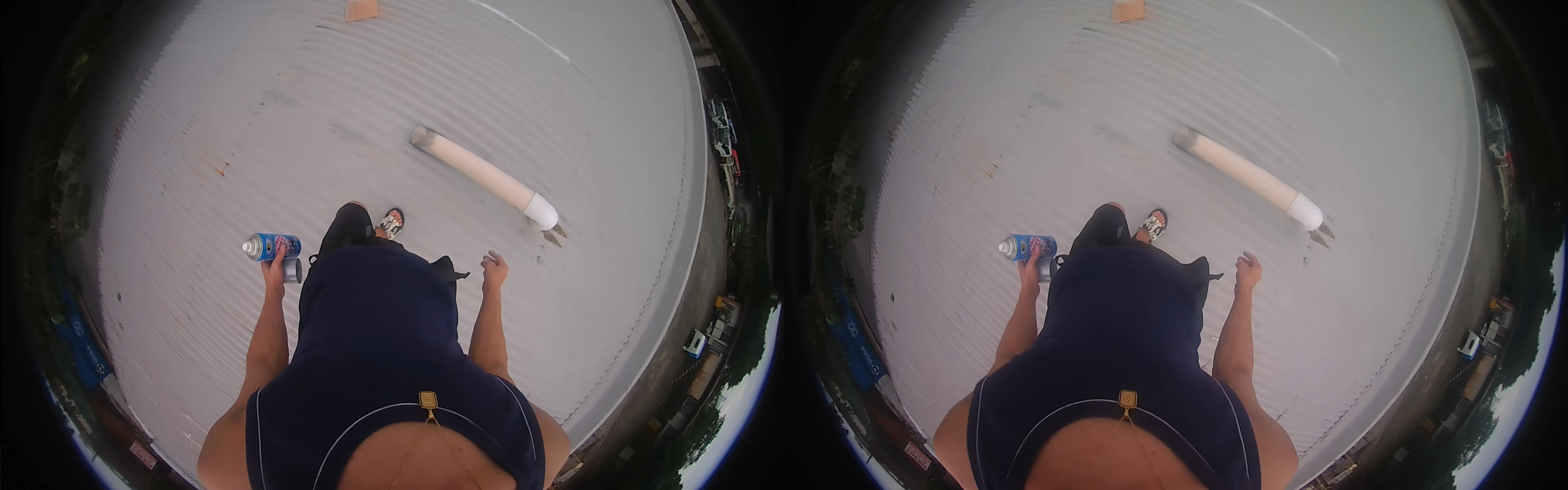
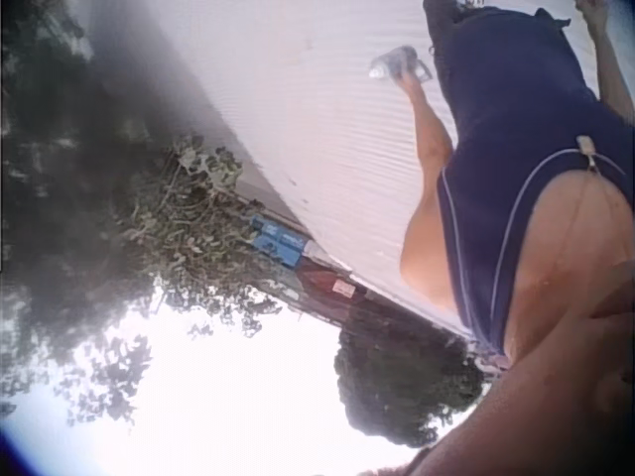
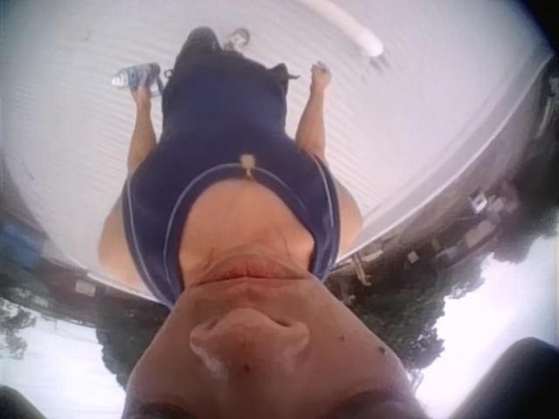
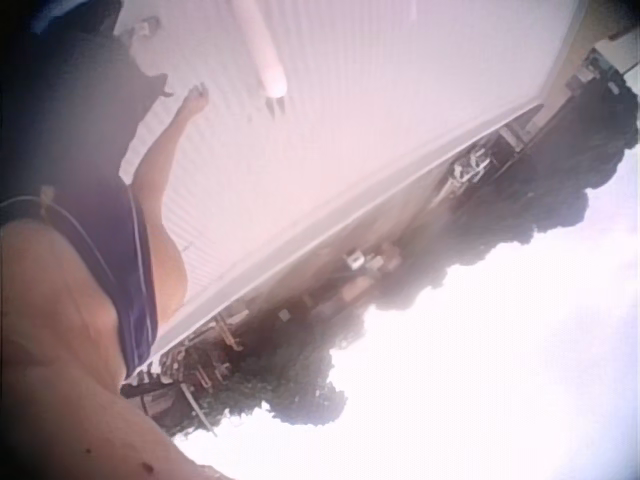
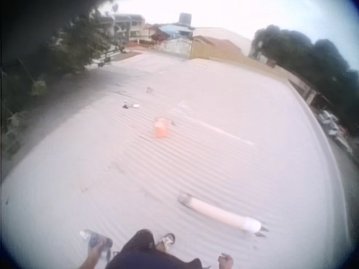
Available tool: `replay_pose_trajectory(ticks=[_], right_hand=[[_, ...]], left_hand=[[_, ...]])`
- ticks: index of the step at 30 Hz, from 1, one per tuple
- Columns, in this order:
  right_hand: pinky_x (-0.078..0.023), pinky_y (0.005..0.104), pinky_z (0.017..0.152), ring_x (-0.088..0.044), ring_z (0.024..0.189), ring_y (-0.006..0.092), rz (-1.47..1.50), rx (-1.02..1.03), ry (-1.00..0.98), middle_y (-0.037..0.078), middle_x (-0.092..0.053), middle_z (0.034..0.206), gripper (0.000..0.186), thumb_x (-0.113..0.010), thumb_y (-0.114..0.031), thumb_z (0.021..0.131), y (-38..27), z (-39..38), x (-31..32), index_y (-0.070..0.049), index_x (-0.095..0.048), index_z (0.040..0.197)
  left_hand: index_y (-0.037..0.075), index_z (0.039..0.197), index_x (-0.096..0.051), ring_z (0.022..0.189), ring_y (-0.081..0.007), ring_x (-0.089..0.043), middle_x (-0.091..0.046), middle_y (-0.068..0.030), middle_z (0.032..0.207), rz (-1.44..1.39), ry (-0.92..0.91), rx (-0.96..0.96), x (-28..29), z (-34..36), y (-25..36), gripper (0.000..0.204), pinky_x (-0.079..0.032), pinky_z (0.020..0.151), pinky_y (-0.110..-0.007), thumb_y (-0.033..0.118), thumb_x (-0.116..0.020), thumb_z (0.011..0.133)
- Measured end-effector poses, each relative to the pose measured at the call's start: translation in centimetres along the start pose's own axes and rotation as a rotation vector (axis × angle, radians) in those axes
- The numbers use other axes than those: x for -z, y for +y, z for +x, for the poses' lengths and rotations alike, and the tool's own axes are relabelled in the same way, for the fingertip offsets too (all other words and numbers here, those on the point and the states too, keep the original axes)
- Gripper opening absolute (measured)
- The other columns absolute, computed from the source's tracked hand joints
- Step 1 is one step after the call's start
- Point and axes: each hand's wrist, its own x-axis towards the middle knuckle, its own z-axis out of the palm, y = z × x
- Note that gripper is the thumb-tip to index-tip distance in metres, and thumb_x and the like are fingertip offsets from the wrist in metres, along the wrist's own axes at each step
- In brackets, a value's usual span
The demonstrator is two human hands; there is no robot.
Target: The person applies a sealant from a spray can to the seams of a corrugated metal roof. They walk along the roof surface, spraying a continuous line of sealant into the joints between the metal sheets. The person occasionally uses their hand to smooth or spread the applied sealant along the seam.
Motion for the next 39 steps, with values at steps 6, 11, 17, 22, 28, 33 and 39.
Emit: replay_pose_trajectory(ticks=[6, 11, 17, 22, 28, 33, 39], right_hand=[[-0.042, 0.0254, 0.046, -0.060, 0.051, 0.0148, 0.039, -0.219, -0.097, 0.009, -0.065, 0.072, 0.036, -0.062, -0.007, 0.074, -8.1, 3.7, -0.9, 0.001, -0.059, 0.109], [-0.040, 0.0239, 0.044, -0.059, 0.056, 0.0135, -0.152, -0.336, -0.047, 0.008, -0.064, 0.075, 0.037, -0.063, -0.008, 0.075, -5.4, 5.2, -1.9, -0.002, -0.059, 0.111], [-0.041, 0.0268, 0.051, -0.059, 0.065, 0.0139, -0.013, -0.554, -0.092, 0.006, -0.062, 0.085, 0.038, -0.063, -0.017, 0.077, -9.1, 6.0, -2.2, -0.005, -0.058, 0.113], [-0.042, 0.0278, 0.056, -0.059, 0.070, 0.0141, 0.125, -0.520, -0.108, 0.004, -0.062, 0.086, 0.034, -0.060, -0.024, 0.081, -12.9, 9.3, -5.2, -0.006, -0.058, 0.111], [-0.039, 0.0259, 0.052, -0.057, 0.066, 0.0123, 0.141, -0.572, -0.139, 0.004, -0.061, 0.081, 0.033, -0.062, -0.025, 0.081, -15.8, 13.7, -7.5, -0.006, -0.060, 0.107], [-0.042, 0.0324, 0.059, -0.057, 0.070, 0.0139, 0.048, -0.643, -0.193, 0.003, -0.061, 0.083, 0.031, -0.059, -0.030, 0.082, -17.4, 19.5, -8.7, -0.009, -0.060, 0.105], [-0.042, 0.0318, 0.059, -0.056, 0.067, 0.0140, -0.022, -0.784, -0.290, 0.003, -0.060, 0.081, 0.030, -0.062, -0.031, 0.080, -21.6, 32.4, -10.5, -0.009, -0.061, 0.101]], left_hand=[[0.001, 0.124, -0.045, 0.106, -0.0185, -0.051, -0.054, -0.0098, 0.117, -0.003, -0.101, -0.061, -8.5, 3.7, 5.2, 0.057, -0.036, 0.095, -0.032, 0.023, -0.071, 0.079], [0.002, 0.126, -0.043, 0.108, -0.0193, -0.051, -0.053, -0.0094, 0.118, 0.047, -0.139, 0.055, -12.0, 7.3, 6.1, 0.059, -0.036, 0.096, -0.033, 0.023, -0.071, 0.078], [0.003, 0.126, -0.042, 0.106, -0.0192, -0.052, -0.054, -0.0083, 0.117, 0.094, -0.160, 0.143, -15.7, 12.5, 7.8, 0.062, -0.037, 0.095, -0.034, 0.021, -0.073, 0.076], [0.003, 0.126, -0.042, 0.106, -0.0188, -0.052, -0.054, -0.0081, 0.116, 0.180, -0.235, 0.079, -22.2, 19.7, 13.1, 0.061, -0.037, 0.095, -0.033, 0.020, -0.073, 0.077], [0.003, 0.125, -0.044, 0.106, -0.0180, -0.052, -0.055, -0.0082, 0.116, 0.228, -0.289, 0.014, -30.7, 25.0, 18.5, 0.059, -0.036, 0.095, -0.032, 0.021, -0.073, 0.077], [0.003, 0.123, -0.046, 0.104, -0.0178, -0.053, -0.056, -0.0083, 0.115, 0.198, -0.306, -0.019, -37.6, 27.0, 19.2, 0.055, -0.037, 0.094, -0.032, 0.021, -0.072, 0.078], [0.004, 0.123, -0.045, 0.105, -0.0201, -0.054, -0.055, -0.0094, 0.117, 0.129, -0.190, 0.083, -46.7, 27.0, 19.6, 0.054, -0.039, 0.094, -0.034, 0.019, -0.071, 0.078]])
